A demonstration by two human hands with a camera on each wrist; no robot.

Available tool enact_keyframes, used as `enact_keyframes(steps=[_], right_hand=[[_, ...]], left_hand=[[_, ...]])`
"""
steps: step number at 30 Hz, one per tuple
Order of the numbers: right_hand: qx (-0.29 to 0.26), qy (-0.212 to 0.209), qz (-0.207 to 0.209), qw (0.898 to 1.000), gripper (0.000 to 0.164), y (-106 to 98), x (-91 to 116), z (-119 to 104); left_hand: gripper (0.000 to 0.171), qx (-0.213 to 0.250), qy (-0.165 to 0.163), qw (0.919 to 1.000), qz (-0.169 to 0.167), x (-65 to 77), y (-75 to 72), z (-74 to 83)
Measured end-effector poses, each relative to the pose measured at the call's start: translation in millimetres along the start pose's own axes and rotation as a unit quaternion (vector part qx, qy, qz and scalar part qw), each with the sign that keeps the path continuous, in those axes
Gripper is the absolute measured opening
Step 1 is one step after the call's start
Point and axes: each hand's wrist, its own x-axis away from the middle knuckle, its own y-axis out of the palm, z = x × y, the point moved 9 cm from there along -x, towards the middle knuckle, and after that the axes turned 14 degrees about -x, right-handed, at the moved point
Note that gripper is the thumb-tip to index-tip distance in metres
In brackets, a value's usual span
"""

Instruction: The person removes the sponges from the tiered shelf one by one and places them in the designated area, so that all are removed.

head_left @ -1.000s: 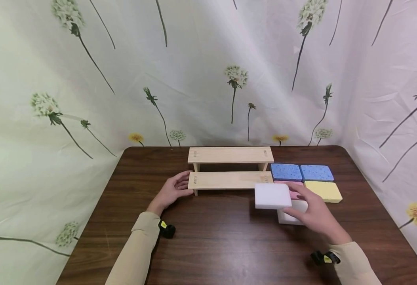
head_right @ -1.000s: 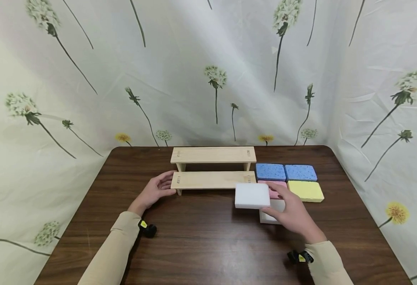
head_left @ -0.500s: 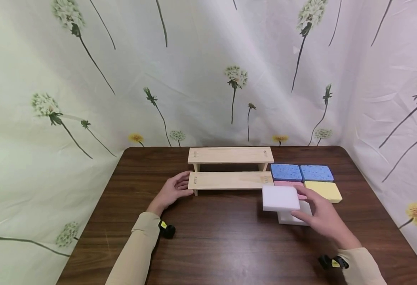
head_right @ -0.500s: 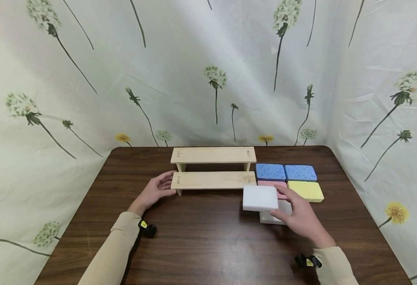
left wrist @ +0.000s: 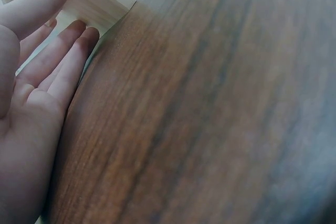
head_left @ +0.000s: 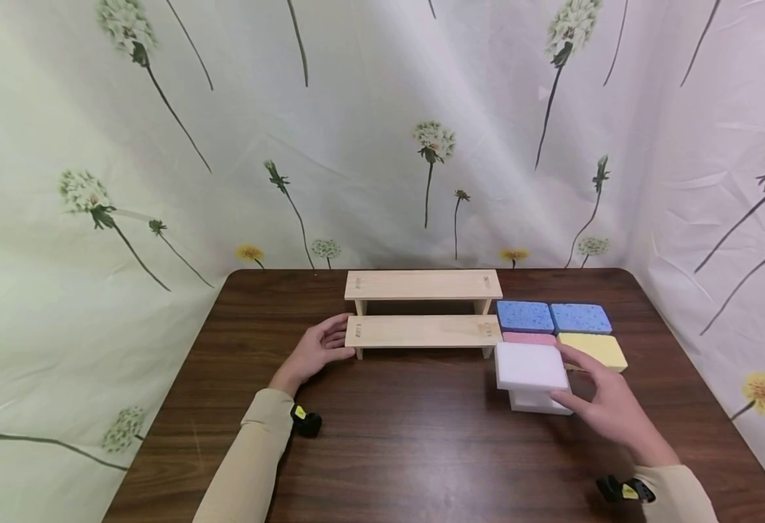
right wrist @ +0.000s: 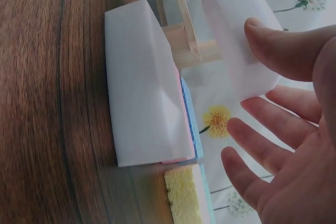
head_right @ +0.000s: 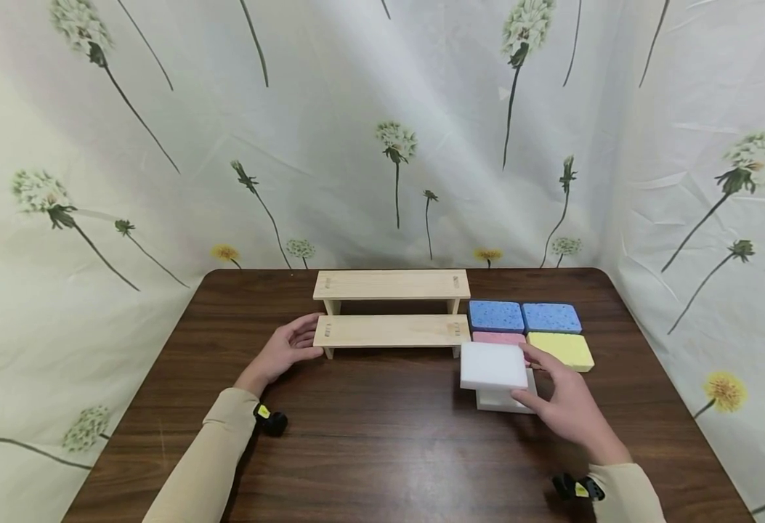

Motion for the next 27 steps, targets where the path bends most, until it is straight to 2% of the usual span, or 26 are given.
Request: enact_keyframes(steps=[15, 20, 27], right_hand=[[0.022, 0.059, 0.015, 0.998, 0.082, -20, 17, 14], [0.023, 0.065, 0.028, 0.997, 0.081, -27, 22, 18], [0.031, 0.057, 0.042, 0.997, 0.079, -37, 31, 22]], left_hand=[[0.081, 0.000, -0.003, 1.0000, -0.002, 0.4, -0.5, -1.2], [0.080, 0.012, 0.008, 0.9999, 0.000, -0.6, 0.1, -0.6], [0.082, 0.015, 0.006, 0.9999, -0.001, -0.1, 0.2, -0.9]])
